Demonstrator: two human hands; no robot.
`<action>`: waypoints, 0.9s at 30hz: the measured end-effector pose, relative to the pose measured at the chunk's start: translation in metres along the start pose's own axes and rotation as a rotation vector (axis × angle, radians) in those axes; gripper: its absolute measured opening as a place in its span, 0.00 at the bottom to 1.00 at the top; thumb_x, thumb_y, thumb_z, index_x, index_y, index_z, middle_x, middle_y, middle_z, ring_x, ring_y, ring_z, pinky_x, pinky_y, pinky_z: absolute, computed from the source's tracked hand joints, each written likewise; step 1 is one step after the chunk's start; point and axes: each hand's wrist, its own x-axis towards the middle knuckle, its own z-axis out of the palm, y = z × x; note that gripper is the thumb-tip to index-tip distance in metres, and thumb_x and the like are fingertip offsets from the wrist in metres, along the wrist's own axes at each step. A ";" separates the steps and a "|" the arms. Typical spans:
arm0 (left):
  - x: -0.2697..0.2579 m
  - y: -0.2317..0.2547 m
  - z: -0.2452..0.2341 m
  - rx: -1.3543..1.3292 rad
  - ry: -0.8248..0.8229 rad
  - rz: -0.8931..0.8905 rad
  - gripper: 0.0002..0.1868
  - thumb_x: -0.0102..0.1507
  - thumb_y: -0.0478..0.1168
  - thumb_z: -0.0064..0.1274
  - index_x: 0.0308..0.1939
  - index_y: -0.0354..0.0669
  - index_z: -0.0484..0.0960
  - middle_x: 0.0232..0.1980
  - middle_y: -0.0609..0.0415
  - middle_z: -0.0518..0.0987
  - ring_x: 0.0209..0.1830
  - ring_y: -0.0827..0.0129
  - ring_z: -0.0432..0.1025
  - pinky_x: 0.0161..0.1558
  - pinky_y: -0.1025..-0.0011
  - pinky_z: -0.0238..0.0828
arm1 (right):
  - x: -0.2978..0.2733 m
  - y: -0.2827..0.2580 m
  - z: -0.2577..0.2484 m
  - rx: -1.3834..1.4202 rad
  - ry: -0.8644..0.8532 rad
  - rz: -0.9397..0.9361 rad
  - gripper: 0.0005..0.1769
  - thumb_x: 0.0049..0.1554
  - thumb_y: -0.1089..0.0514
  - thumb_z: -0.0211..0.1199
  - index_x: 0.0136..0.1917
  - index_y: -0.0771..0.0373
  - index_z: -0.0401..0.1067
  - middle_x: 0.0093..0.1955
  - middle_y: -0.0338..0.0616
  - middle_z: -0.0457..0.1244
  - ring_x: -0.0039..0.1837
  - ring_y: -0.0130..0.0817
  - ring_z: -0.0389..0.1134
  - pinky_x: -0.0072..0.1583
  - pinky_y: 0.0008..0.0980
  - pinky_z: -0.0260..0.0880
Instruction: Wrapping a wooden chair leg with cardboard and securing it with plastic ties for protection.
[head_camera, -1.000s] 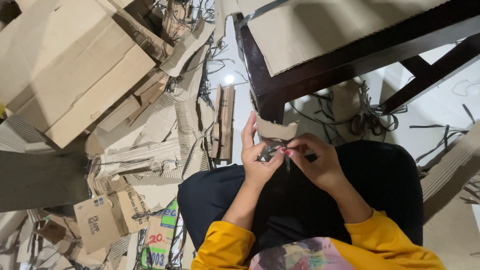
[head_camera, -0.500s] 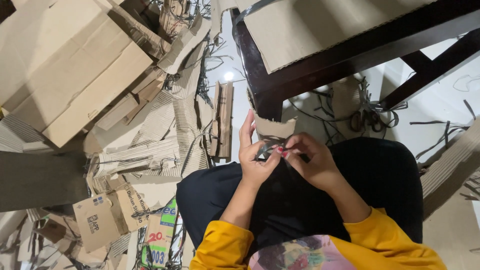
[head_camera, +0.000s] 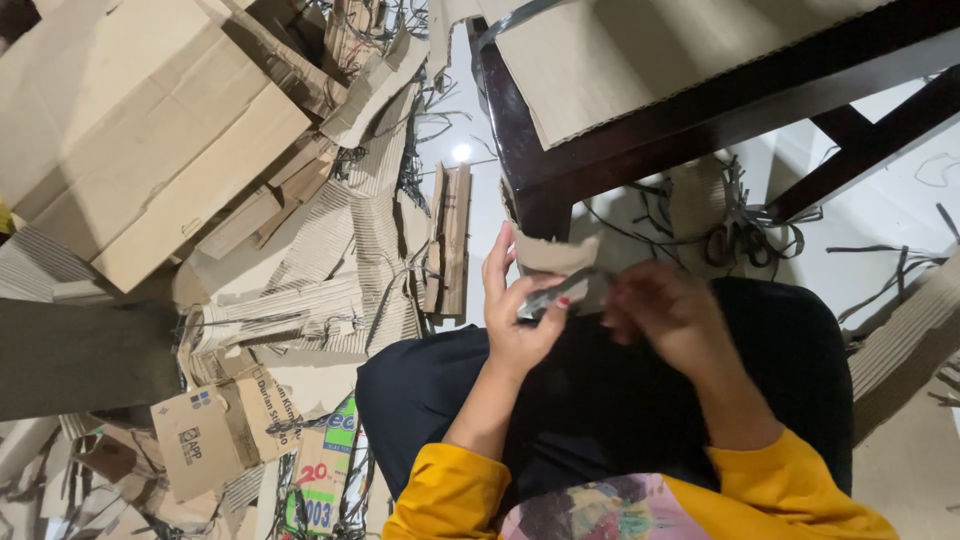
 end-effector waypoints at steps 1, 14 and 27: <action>-0.004 -0.004 0.003 0.001 0.001 0.001 0.09 0.62 0.47 0.59 0.40 0.48 0.87 0.78 0.36 0.60 0.75 0.44 0.62 0.70 0.50 0.62 | 0.003 0.004 -0.011 0.000 -0.001 -0.001 0.08 0.59 0.67 0.59 0.51 0.72 0.75 0.31 0.61 0.67 0.28 0.43 0.67 0.34 0.43 0.70; -0.015 -0.024 0.038 0.454 0.110 0.122 0.15 0.60 0.29 0.61 0.48 0.50 0.87 0.66 0.47 0.56 0.65 0.52 0.55 0.68 0.60 0.59 | 0.022 0.004 -0.043 -0.345 0.507 -0.352 0.04 0.65 0.68 0.69 0.53 0.71 0.78 0.38 0.42 0.64 0.36 0.26 0.57 0.41 0.24 0.58; 0.002 -0.028 0.040 0.412 0.233 0.290 0.10 0.62 0.36 0.64 0.42 0.63 0.85 0.61 0.50 0.57 0.55 0.53 0.56 0.55 0.63 0.61 | 0.038 -0.022 0.026 -0.190 0.413 -0.417 0.04 0.65 0.60 0.68 0.50 0.62 0.81 0.39 0.50 0.70 0.42 0.34 0.71 0.41 0.35 0.72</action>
